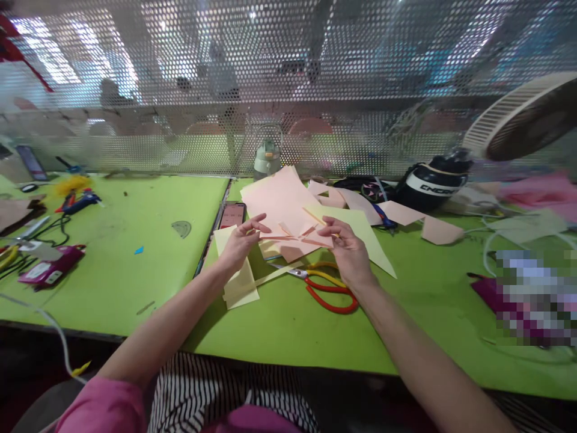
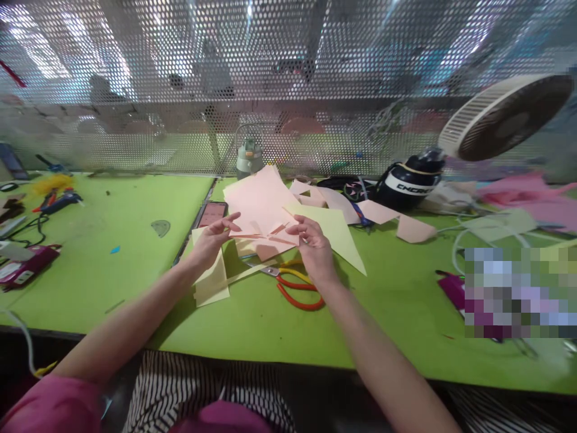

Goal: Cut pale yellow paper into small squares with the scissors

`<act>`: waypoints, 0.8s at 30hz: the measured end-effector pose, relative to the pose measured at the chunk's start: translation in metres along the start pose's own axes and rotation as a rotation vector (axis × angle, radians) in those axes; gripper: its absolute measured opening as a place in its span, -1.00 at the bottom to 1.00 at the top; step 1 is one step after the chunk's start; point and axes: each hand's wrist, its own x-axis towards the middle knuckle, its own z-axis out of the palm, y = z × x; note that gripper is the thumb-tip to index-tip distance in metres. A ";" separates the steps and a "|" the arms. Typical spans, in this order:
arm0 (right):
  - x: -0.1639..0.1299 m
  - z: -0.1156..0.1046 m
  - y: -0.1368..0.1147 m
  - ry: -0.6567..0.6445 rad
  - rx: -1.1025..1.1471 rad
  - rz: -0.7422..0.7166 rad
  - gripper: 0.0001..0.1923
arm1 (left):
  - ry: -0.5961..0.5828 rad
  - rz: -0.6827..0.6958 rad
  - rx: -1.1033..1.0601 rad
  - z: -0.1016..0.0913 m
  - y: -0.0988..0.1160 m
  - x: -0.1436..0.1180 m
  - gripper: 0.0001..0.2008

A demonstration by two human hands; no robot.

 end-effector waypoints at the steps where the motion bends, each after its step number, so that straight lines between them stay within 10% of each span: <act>1: 0.000 0.000 0.000 0.005 0.002 -0.026 -0.93 | -0.012 0.043 0.036 0.000 0.001 -0.001 -0.89; 24: -0.002 -0.001 -0.006 0.046 0.006 -0.223 -0.97 | -0.052 0.299 0.176 0.001 0.004 -0.004 -0.85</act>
